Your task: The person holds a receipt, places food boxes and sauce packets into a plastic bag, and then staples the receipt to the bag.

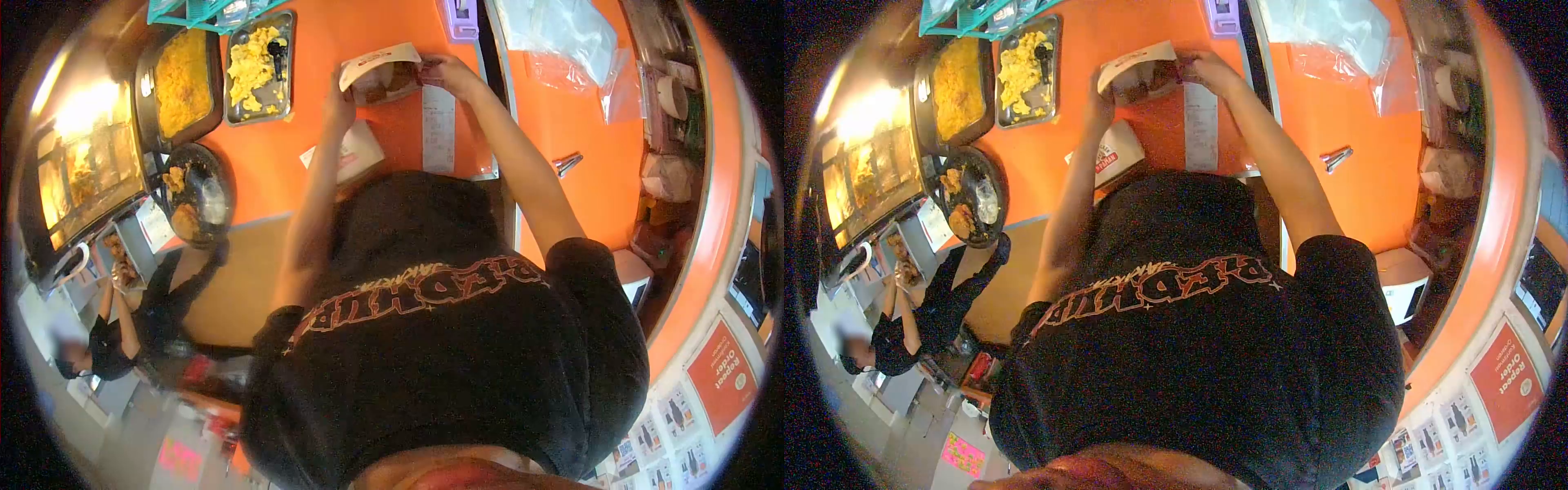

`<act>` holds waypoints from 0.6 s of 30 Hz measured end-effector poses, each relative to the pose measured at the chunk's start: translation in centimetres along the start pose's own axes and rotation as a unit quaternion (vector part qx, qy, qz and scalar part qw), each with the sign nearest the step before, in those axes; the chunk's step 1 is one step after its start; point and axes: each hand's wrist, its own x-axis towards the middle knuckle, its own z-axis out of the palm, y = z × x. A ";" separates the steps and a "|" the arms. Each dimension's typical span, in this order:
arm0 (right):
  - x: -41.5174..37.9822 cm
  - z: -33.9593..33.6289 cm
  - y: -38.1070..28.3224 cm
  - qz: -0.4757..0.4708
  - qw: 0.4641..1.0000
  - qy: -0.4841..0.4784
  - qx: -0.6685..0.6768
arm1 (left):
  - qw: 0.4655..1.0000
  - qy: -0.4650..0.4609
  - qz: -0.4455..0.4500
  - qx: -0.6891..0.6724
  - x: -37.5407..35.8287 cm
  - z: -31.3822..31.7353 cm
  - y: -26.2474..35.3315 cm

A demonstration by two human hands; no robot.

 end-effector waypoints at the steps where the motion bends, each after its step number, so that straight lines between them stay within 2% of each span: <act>1: 0.3 -0.5 -0.1 0.026 0.999 0.008 0.038 | 0.997 -0.005 -0.011 -0.075 0.1 -0.1 0.0; 3: 0.0 -0.5 -0.6 0.069 0.995 0.031 0.071 | 0.951 -0.028 -0.054 -0.303 -0.1 -0.6 -0.5; 4: -0.6 0.4 -1.7 0.087 0.993 0.046 0.065 | 0.899 -0.046 -0.082 -0.428 -0.3 -0.9 -1.1; 6: -1.1 1.3 -2.7 0.092 0.994 0.056 0.032 | 0.789 -0.099 -0.129 -0.593 -0.3 -1.6 -2.5; 7: -1.3 1.4 -2.5 0.082 0.995 0.050 0.005 | 0.760 -0.122 -0.145 -0.622 -0.2 -2.2 -3.1; 9: -1.1 1.4 -1.8 0.081 0.995 0.041 -0.031 | 0.761 -0.147 -0.176 -0.607 0.4 -2.5 -3.3; 10: -0.8 1.3 -1.4 0.089 0.994 0.037 -0.041 | 0.803 -0.158 -0.199 -0.540 1.1 -2.5 -2.9; 12: 0.7 0.9 -0.5 0.099 0.992 0.025 -0.075 | 0.873 -0.036 -0.213 -0.437 0.2 -1.0 -0.9; 13: 1.4 0.7 0.2 0.101 0.990 0.017 -0.100 | 0.936 -0.032 -0.133 -0.323 -0.1 0.2 -2.5; 14: 1.8 0.5 1.1 0.104 0.987 0.010 -0.123 | 0.978 -0.028 -0.050 -0.202 -0.4 1.4 -4.0; 15: 1.8 0.8 1.3 0.102 0.982 0.013 -0.159 | 0.995 -0.025 0.007 -0.098 -0.6 2.6 -5.9; 17: 2.1 1.4 1.1 0.094 0.968 0.019 -0.231 | 0.992 0.004 0.089 0.093 -0.7 4.5 -9.8; 18: 2.4 1.3 1.2 0.073 0.975 0.041 -0.204 | 0.984 0.019 0.117 0.133 -0.4 4.8 -10.9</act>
